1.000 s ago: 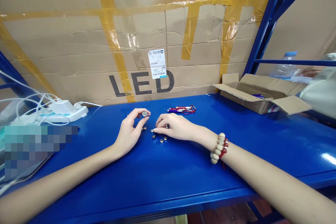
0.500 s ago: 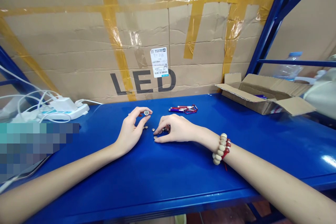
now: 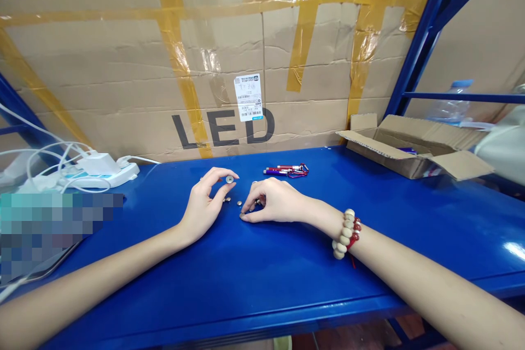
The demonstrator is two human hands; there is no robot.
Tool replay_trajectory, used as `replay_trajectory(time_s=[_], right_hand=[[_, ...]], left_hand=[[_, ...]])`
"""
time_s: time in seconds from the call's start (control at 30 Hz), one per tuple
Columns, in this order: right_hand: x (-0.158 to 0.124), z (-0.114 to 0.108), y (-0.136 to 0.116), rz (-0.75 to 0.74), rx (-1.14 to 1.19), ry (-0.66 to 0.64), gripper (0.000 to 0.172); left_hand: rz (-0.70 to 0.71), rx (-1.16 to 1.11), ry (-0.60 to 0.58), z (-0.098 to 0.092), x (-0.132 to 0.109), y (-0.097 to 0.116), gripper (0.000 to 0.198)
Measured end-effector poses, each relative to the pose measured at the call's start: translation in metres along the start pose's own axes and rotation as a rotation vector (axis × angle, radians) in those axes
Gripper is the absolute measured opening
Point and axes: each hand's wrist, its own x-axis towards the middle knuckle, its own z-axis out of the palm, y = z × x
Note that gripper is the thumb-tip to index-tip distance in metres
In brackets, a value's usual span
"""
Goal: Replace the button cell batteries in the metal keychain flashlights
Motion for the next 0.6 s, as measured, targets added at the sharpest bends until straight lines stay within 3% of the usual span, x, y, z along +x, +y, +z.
replay_trajectory(time_s=[0.6], right_hand=[[-0.0011,0.0035,-0.0050,-0.063,-0.120,0.067,0.011]], left_hand=[[0.053,-0.059,0.015,0.0019,-0.0006,-0.0044,0.018]])
